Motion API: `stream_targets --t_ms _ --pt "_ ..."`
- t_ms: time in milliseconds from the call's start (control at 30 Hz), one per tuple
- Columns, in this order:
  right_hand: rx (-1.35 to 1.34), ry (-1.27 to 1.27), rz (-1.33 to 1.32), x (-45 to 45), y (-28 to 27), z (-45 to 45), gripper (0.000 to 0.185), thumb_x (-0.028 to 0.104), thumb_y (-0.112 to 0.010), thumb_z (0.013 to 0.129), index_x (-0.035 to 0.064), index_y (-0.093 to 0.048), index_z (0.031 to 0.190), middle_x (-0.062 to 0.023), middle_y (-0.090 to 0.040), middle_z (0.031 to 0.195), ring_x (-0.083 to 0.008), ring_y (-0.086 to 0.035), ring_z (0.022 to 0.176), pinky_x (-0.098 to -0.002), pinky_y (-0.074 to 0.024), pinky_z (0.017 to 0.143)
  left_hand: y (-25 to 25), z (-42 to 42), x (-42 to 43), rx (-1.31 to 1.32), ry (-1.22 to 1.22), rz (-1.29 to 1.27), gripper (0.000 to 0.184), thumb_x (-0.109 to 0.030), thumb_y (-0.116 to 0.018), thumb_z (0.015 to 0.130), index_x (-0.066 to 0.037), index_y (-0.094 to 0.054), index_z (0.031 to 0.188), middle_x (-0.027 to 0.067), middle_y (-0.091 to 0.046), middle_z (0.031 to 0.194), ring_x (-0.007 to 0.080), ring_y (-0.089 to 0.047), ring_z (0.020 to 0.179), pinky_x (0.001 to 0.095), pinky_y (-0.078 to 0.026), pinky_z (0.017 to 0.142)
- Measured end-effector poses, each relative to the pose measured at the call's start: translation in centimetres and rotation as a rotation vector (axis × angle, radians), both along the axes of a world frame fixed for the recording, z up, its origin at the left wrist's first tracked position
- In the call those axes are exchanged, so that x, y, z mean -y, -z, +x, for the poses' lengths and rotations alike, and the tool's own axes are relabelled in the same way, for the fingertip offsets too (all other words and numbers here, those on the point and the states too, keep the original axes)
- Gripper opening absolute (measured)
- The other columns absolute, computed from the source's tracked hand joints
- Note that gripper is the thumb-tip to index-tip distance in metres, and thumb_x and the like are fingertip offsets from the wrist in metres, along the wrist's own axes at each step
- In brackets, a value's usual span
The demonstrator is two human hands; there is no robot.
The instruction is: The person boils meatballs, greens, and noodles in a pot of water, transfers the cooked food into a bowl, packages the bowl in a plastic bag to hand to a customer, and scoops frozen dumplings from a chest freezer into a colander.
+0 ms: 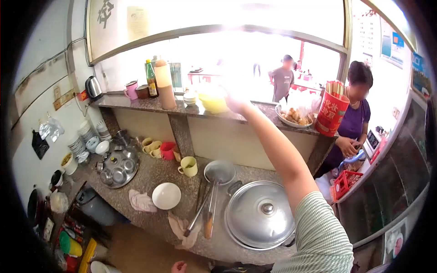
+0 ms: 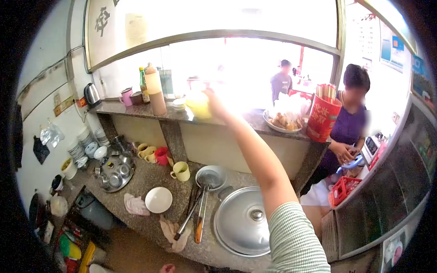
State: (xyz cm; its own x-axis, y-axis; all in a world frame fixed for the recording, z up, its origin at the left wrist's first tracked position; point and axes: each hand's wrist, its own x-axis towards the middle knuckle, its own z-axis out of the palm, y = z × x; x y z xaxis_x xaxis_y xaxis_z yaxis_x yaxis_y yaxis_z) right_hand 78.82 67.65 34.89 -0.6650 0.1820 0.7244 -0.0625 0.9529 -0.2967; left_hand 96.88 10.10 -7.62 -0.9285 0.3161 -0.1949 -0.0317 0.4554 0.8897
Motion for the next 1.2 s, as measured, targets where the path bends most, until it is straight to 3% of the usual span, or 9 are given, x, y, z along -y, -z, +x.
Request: stream_targets --t_ms 67,233,400,633,800,833,967,1133,1200 --pt "0.248 0.096 0.011 -0.3 0.1 -3.3 0.037 0.008 -0.051 0.085 0.0067 -0.052 0.121 -0.02 -0.054 0.121 -0.0369 -0.052 0.11 -0.0415 -0.0402 0.096 2.2 -5.5 1.2 -0.1 0.12 0.032 0.033 -0.024 -0.063 0.086 0.0 -0.061 0.109 0.0154 -0.063 0.107 0.0272 -0.058 0.099 0.0371 -0.045 0.087" --pt "0.295 0.139 -0.048 -6.8 3.9 -10.6 0.024 0.021 -0.054 0.085 0.0047 -0.065 0.1 -0.0175 -0.064 0.098 -0.0299 -0.06 0.093 -0.0389 -0.0468 0.082 -1.0 -12.4 2.3 -0.033 0.105 0.036 0.032 -0.027 -0.063 0.087 -0.001 -0.062 0.107 0.015 -0.063 0.106 0.0277 -0.059 0.099 0.0365 -0.045 0.087" --pt "0.264 0.178 0.32 -3.5 2.4 -7.8 0.02 0.021 -0.054 0.083 0.0052 -0.066 0.086 -0.0172 -0.064 0.086 -0.0311 -0.06 0.082 -0.0397 -0.0479 0.073 2.2 -15.0 2.3 0.025 0.167 -0.026 0.034 -0.028 -0.063 0.086 -0.001 -0.063 0.107 0.015 -0.064 0.105 0.0252 -0.059 0.1 0.0358 -0.045 0.087" --pt "-0.287 0.196 -0.203 -0.8 1.3 -5.7 0.013 0.015 -0.054 0.084 0.006 -0.062 0.089 -0.0169 -0.06 0.088 -0.0341 -0.059 0.086 -0.0398 -0.0474 0.075 2.7 -12.8 -0.7 0.219 0.32 0.127 0.026 -0.017 -0.058 0.091 -0.001 -0.06 0.111 0.0104 -0.062 0.107 0.0211 -0.056 0.099 0.0329 -0.044 0.086" --pt "-0.399 0.162 -0.035 5.7 -0.7 2.6 0.012 0.01 -0.055 0.081 0.0033 -0.057 0.091 -0.0156 -0.057 0.089 -0.0344 -0.057 0.088 -0.0395 -0.046 0.075 2.9 -11.0 -2.2 0.09 0.439 0.207 0.027 -0.02 -0.061 0.09 -0.001 -0.061 0.109 0.0073 -0.062 0.1 0.0155 -0.055 0.091 0.03 -0.044 0.08" --pt "-0.378 0.131 -0.022 7.0 0.1 4.7 0.012 0.01 -0.056 0.08 0.0032 -0.057 0.09 -0.0155 -0.057 0.088 -0.0341 -0.057 0.087 -0.039 -0.0458 0.075 3.8 -11.3 -2.8 0.161 0.429 0.067 0.03 -0.022 -0.062 0.09 -0.001 -0.06 0.112 0.006 -0.062 0.098 0.0138 -0.055 0.087 0.0286 -0.045 0.077" --pt "-0.165 -0.121 -0.161 13.5 7.8 16.1 0.023 0.001 -0.064 0.074 0.0048 -0.057 0.095 -0.0142 -0.058 0.094 -0.0315 -0.058 0.09 -0.0392 -0.047 0.08 -4.2 -8.6 -8.0 0.386 0.479 0.417 0.038 -0.023 -0.065 0.087 -0.006 -0.057 0.121 0.0047 -0.063 0.104 0.0151 -0.057 0.095 0.0253 -0.047 0.083" --pt "0.237 -0.078 -0.423 21.3 23.8 32.5 0.022 0.007 -0.065 0.079 0.0062 -0.058 0.099 -0.0119 -0.059 0.103 -0.0286 -0.058 0.1 -0.0383 -0.0471 0.086 -13.1 -2.6 -14.9 0.984 0.432 0.967 0.054 -0.037 -0.052 0.092 -0.008 -0.038 0.135 0.0118 -0.049 0.128 0.0257 -0.05 0.116 0.0453 -0.046 0.09" --pt "0.326 -0.094 -0.655 24.5 28.0 38.0 0.022 0.009 -0.065 0.079 0.0061 -0.058 0.099 -0.0115 -0.059 0.105 -0.0293 -0.057 0.103 -0.0388 -0.0466 0.087 -11.8 -0.3 -17.0 1.104 0.513 0.887 0.055 -0.036 -0.053 0.091 -0.009 -0.036 0.136 0.0111 -0.048 0.13 0.0267 -0.047 0.119 0.0476 -0.045 0.092"
